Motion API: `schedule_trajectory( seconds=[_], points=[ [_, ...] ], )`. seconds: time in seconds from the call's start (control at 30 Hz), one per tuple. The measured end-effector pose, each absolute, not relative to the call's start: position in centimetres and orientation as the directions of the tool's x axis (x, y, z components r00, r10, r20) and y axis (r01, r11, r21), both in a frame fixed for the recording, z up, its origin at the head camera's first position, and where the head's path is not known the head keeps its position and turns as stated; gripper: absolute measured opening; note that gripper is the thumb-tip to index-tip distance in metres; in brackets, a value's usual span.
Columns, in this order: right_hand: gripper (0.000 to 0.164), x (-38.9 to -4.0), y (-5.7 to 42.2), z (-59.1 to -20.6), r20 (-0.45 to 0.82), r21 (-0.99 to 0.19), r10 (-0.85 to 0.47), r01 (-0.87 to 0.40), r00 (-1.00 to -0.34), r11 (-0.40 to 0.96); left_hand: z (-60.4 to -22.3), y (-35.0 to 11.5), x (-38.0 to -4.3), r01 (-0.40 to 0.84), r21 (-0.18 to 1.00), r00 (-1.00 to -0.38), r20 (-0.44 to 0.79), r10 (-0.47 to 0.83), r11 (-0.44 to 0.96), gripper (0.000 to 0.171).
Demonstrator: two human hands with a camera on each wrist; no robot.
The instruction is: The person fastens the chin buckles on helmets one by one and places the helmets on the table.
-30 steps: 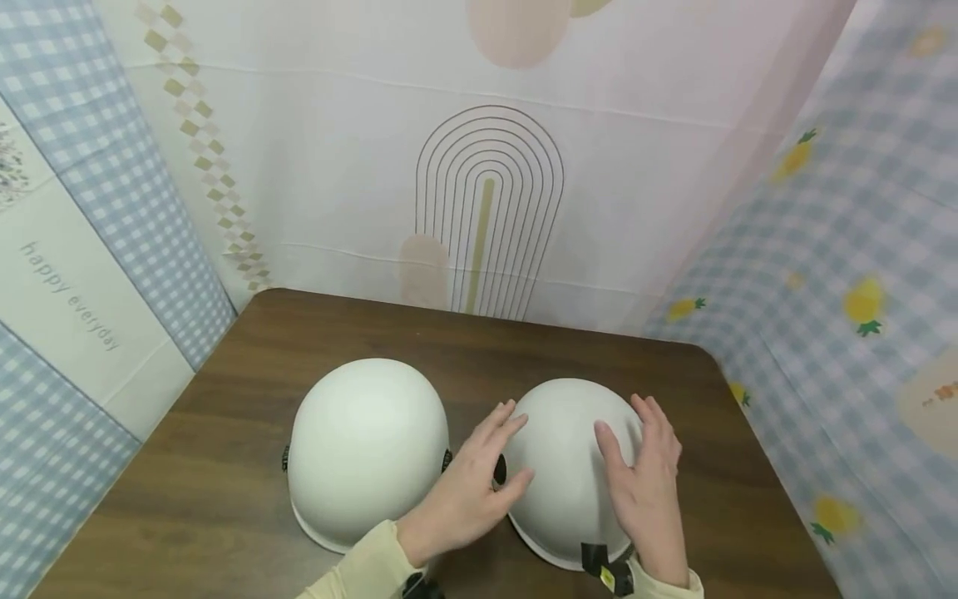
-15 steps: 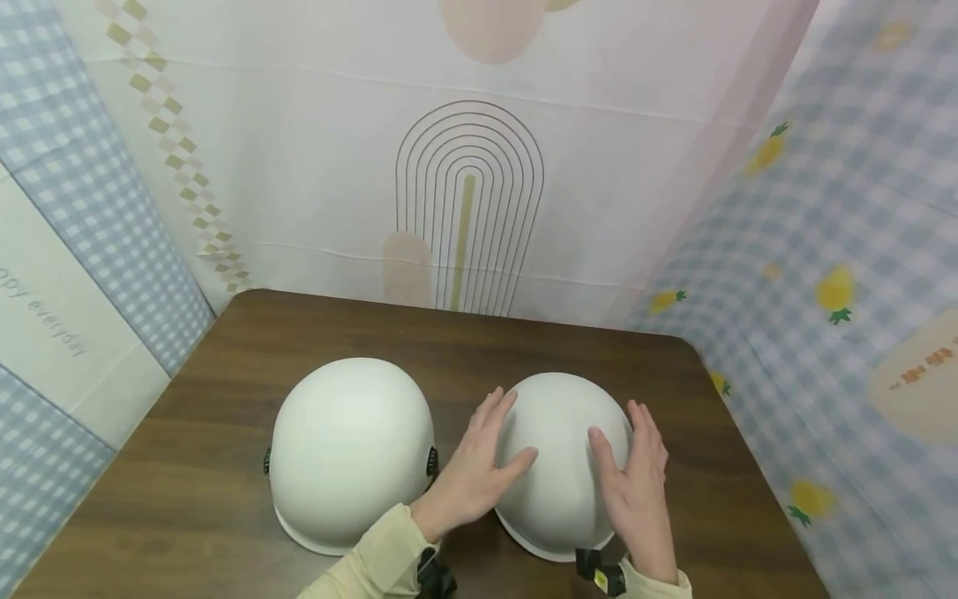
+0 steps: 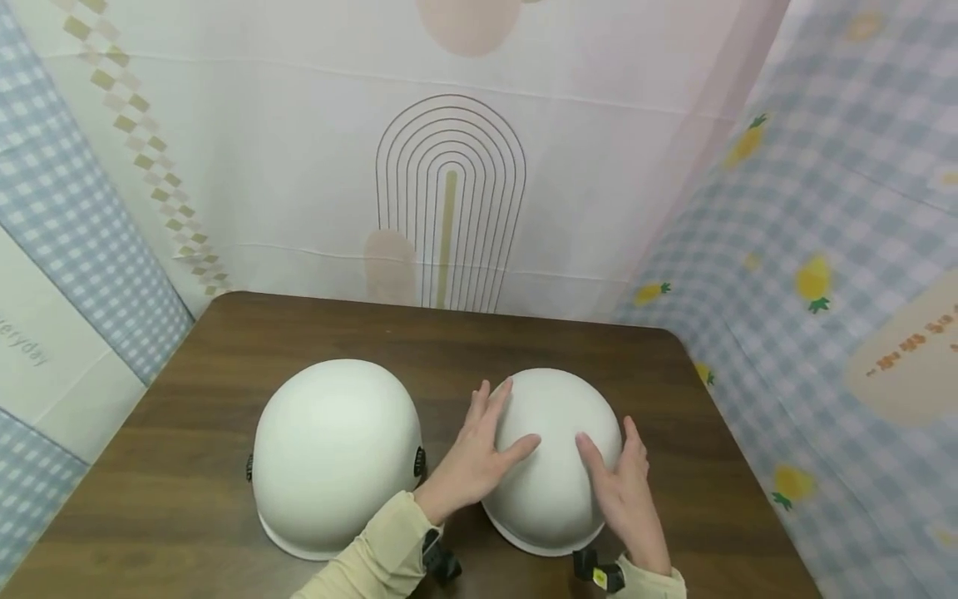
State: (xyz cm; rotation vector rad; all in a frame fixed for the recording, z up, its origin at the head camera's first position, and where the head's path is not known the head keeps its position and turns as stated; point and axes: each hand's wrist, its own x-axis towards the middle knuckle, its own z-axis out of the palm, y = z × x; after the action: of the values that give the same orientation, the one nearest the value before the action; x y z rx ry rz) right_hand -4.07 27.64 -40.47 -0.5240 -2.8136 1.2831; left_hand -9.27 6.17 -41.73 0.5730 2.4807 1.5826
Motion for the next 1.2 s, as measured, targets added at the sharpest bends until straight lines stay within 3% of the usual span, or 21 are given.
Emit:
schedule_trajectory(
  seconds=[0.57, 1.2],
  points=[
    [0.105, -4.5, 28.3, -41.5, -0.234, -0.788, 0.27, 0.344, -0.934, 0.51, -41.5, 7.5, -10.1, 0.166, 0.896, -0.924, -0.004, 0.381, 0.412, 0.093],
    [0.102, -4.2, 28.2, -42.4, -0.214, -0.801, 0.314, 0.35, -0.925, 0.486, -43.2, 9.0, -10.6, 0.207, 0.868, -0.924, 0.022, 0.382, 0.451, 0.096]
  ],
)
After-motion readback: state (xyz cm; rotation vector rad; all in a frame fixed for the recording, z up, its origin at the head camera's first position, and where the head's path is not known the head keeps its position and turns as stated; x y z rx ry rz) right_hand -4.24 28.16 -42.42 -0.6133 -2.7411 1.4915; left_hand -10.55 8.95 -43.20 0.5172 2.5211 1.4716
